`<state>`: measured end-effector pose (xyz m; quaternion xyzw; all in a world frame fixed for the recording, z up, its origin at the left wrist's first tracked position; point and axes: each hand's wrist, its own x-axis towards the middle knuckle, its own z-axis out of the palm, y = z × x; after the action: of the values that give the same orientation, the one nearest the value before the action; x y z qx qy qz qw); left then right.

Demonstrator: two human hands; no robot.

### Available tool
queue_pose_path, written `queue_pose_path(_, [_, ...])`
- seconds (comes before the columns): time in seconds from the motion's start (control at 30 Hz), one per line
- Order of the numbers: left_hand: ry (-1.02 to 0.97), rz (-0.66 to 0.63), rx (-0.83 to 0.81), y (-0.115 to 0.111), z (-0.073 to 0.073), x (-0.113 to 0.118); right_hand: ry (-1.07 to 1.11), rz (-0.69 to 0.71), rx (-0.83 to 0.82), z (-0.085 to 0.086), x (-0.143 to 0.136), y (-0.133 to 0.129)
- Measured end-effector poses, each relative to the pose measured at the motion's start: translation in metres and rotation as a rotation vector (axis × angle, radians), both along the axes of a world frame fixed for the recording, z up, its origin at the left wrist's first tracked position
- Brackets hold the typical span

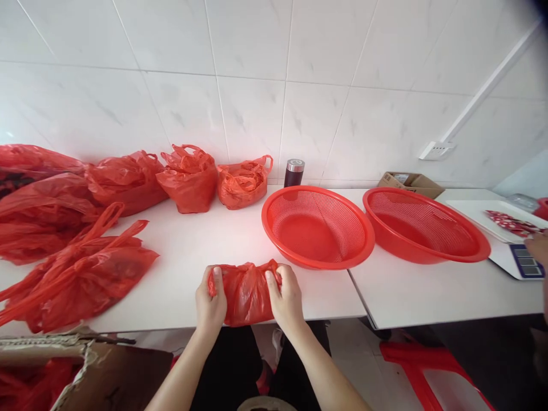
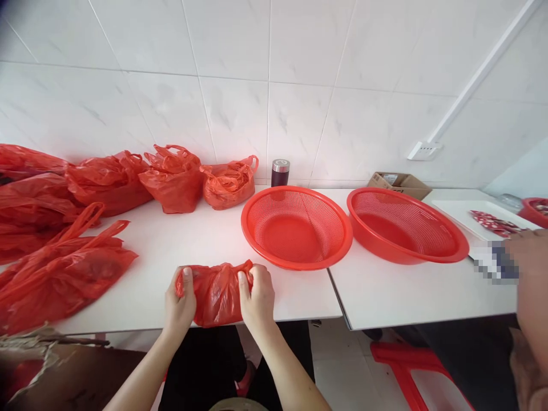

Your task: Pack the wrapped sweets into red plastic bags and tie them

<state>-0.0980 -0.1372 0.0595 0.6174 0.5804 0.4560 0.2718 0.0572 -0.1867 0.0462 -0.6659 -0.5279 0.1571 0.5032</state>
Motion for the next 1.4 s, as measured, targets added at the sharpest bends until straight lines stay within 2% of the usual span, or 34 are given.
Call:
queue_pose_path(0.13, [0.281, -0.085, -0.053, 0.015, -0.006, -0.001, -0.177, 0.107, -0.100, -0.011, -0.001, 0.013])
queue_pose_path(0.23, [0.442, -0.135, -0.092, 0.030, -0.011, -0.005, -0.312, 0.115, -0.120, -0.015, 0.006, 0.017])
queue_pose_path(0.6, [0.680, -0.255, -0.031, 0.053, -0.016, -0.024, -0.470, 0.062, -0.190, -0.023, 0.037, 0.024])
queue_pose_path(0.73, [0.731, -0.265, -0.004, 0.061, -0.024, -0.024, -0.509, 0.024, -0.227, -0.031, 0.040, 0.030])
queue_pose_path(0.9, [0.755, -0.291, 0.073, 0.067, -0.033, -0.022, -0.530, 0.040, -0.220, -0.037, 0.039, 0.033])
queue_pose_path(1.1, [0.718, -0.285, 0.131, 0.070, -0.036, -0.024, -0.463, 0.071, -0.171, -0.041, 0.039, 0.033])
queue_pose_path(1.27, [0.590, -0.249, 0.105, 0.067, -0.033, -0.024, -0.300, 0.055, -0.117, -0.032, 0.040, 0.021])
queue_pose_path(1.33, [0.515, -0.232, 0.074, 0.066, -0.030, -0.026, -0.175, 0.059, -0.097, -0.027, 0.040, 0.015])
queue_pose_path(1.4, [0.443, -0.201, 0.037, 0.064, -0.027, -0.031, 0.066, 0.062, -0.073, -0.023, 0.042, 0.009])
